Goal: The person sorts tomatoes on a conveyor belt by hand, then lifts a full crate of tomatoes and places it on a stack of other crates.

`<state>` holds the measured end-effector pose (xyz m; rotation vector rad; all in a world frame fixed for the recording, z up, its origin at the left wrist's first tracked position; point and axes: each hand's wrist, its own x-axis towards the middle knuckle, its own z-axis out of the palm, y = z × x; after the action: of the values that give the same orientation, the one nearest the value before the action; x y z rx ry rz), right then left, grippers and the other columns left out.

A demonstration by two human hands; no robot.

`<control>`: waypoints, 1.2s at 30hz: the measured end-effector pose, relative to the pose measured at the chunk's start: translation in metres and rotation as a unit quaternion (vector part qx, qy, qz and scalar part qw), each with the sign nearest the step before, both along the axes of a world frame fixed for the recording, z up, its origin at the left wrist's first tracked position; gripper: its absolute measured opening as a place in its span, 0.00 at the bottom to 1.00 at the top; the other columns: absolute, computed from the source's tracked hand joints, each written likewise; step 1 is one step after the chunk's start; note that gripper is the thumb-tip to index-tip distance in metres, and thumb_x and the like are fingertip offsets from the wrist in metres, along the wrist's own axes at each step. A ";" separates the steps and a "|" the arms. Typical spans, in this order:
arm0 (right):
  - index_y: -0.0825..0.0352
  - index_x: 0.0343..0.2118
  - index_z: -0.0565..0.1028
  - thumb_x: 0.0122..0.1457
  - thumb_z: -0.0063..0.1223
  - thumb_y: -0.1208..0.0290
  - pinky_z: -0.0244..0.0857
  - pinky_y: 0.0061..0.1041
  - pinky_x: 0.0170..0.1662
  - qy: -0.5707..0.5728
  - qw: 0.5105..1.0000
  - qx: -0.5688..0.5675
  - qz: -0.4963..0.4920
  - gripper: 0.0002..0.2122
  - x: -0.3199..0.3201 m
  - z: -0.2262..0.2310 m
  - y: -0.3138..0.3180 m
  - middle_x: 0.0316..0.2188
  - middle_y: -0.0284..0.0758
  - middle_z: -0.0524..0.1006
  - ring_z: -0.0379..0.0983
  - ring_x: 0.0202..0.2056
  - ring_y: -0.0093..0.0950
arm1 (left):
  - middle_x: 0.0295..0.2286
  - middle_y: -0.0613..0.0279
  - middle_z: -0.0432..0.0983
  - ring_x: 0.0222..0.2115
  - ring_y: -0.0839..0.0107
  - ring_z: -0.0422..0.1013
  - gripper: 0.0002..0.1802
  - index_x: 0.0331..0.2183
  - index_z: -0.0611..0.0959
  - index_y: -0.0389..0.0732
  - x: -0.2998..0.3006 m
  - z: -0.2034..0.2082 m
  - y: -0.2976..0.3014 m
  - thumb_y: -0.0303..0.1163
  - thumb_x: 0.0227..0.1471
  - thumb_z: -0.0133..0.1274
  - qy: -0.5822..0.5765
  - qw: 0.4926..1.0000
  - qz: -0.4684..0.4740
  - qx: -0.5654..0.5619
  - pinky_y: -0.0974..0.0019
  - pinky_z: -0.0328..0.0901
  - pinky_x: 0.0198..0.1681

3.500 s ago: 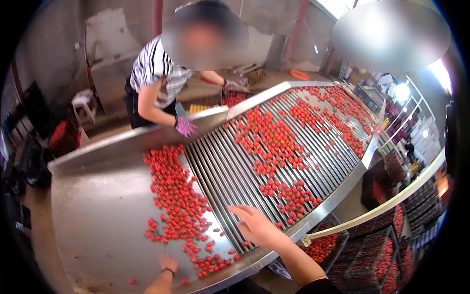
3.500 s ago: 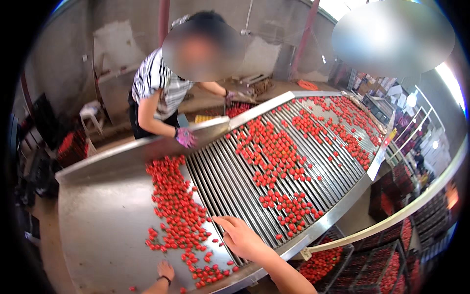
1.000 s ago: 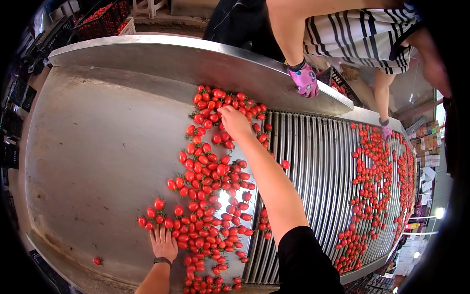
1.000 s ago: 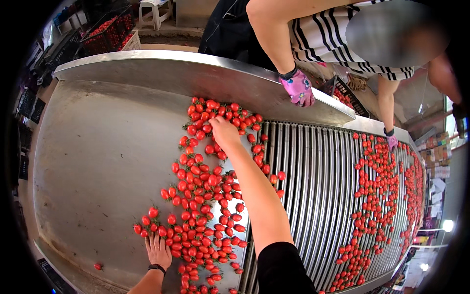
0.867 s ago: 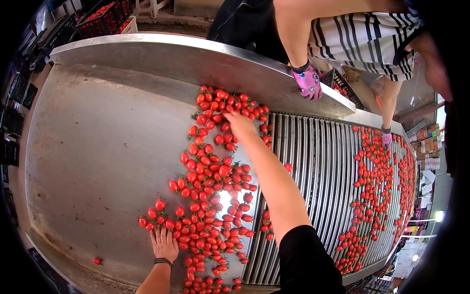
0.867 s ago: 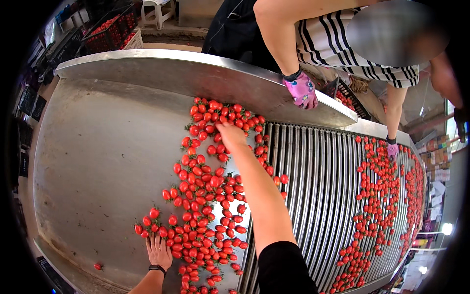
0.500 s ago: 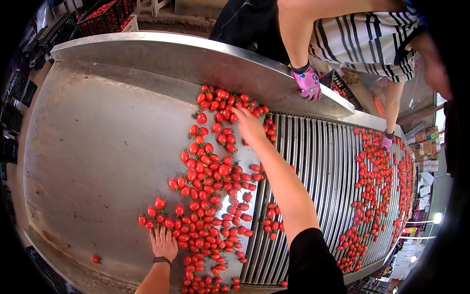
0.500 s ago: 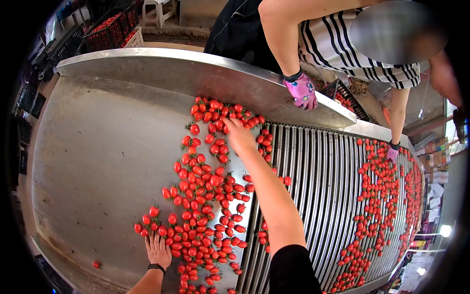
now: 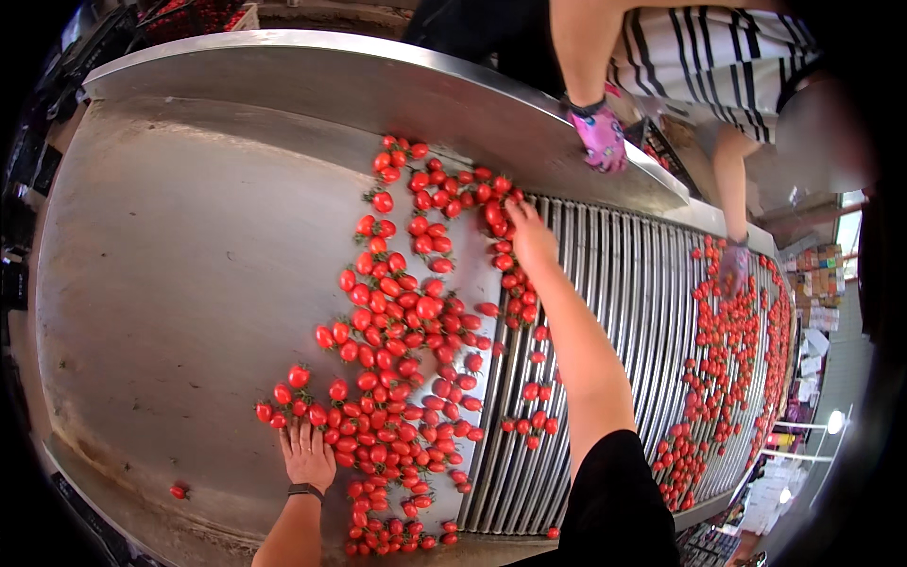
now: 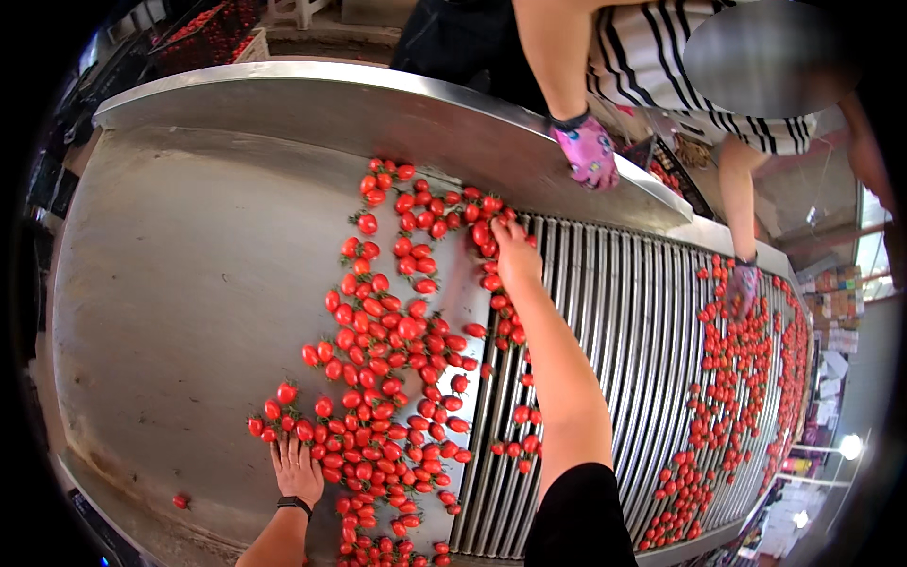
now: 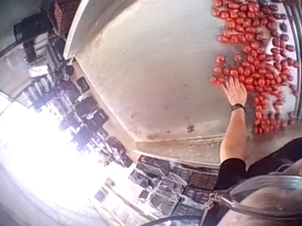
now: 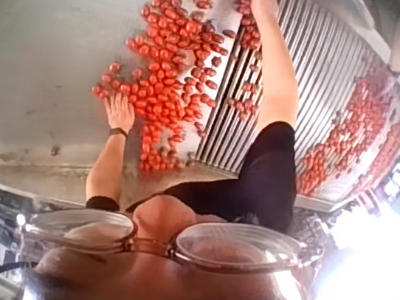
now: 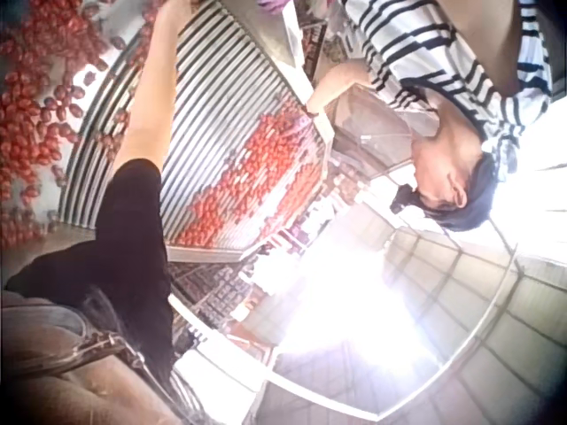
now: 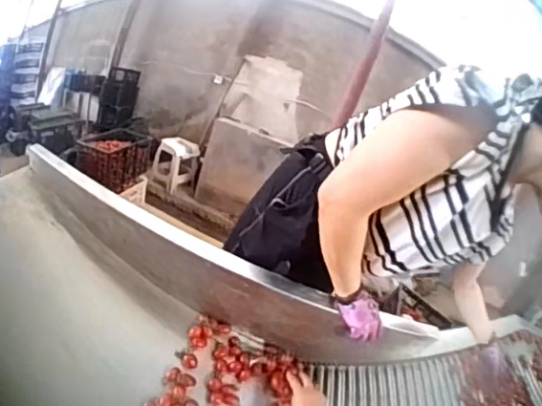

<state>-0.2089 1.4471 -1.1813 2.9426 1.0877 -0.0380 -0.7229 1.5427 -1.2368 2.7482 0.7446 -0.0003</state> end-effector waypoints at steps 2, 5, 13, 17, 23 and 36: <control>0.54 0.51 0.62 0.46 0.40 0.82 0.67 0.34 0.34 0.070 0.997 -0.033 0.026 0.26 -0.043 0.005 -0.027 0.54 0.36 0.59 0.72 0.34 0.37 | 0.50 0.49 0.55 0.53 0.49 0.48 0.20 0.41 0.68 0.34 -0.002 -0.002 0.000 0.31 0.44 0.44 -0.002 1.000 0.002 0.012 0.42 0.42 0.55; 0.57 0.47 0.66 0.47 0.40 0.81 0.66 0.34 0.36 0.137 0.989 -0.056 0.020 0.22 -0.084 -0.009 -0.094 0.52 0.33 0.61 0.71 0.36 0.37 | 0.49 0.50 0.57 0.53 0.50 0.50 0.19 0.40 0.70 0.34 0.004 -0.003 -0.004 0.31 0.42 0.45 -0.013 1.000 -0.004 0.025 0.43 0.43 0.56; 0.62 0.42 0.68 0.51 0.46 0.73 0.64 0.30 0.39 0.301 0.926 0.140 -0.179 0.14 -0.191 0.008 -0.191 0.40 0.40 0.67 0.70 0.35 0.36 | 0.50 0.48 0.56 0.55 0.50 0.47 0.19 0.40 0.68 0.32 0.005 0.002 -0.002 0.30 0.44 0.43 -0.004 0.999 -0.008 0.036 0.45 0.40 0.57; 0.67 0.41 0.69 0.51 0.48 0.74 0.63 0.22 0.39 0.344 0.905 0.173 -0.184 0.13 -0.222 0.004 -0.229 0.31 0.35 0.75 0.70 0.33 0.26 | 0.50 0.47 0.56 0.54 0.51 0.47 0.19 0.41 0.68 0.32 0.007 0.003 -0.005 0.29 0.44 0.43 -0.009 0.999 -0.013 0.044 0.45 0.40 0.57; 0.68 0.38 0.69 0.51 0.51 0.74 0.63 0.18 0.27 0.414 0.778 0.291 -0.373 0.11 -0.241 0.012 -0.267 0.20 0.29 0.69 0.67 0.22 0.18 | 0.50 0.47 0.55 0.55 0.52 0.47 0.19 0.42 0.67 0.31 0.008 0.004 -0.005 0.29 0.46 0.42 0.009 0.998 -0.012 0.055 0.46 0.40 0.58; 0.66 0.38 0.69 0.50 0.49 0.71 0.64 0.27 0.35 0.279 0.894 0.243 -0.254 0.12 -0.145 0.023 -0.234 0.28 0.38 0.73 0.71 0.30 0.30 | 0.51 0.47 0.53 0.56 0.53 0.44 0.20 0.43 0.66 0.30 0.006 0.004 -0.005 0.30 0.48 0.39 0.046 0.997 -0.019 0.060 0.49 0.38 0.58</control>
<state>-0.3540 1.2131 -1.1583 3.7174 0.3034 -0.7595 -0.7164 1.5382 -1.2332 2.8931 0.7380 -0.0944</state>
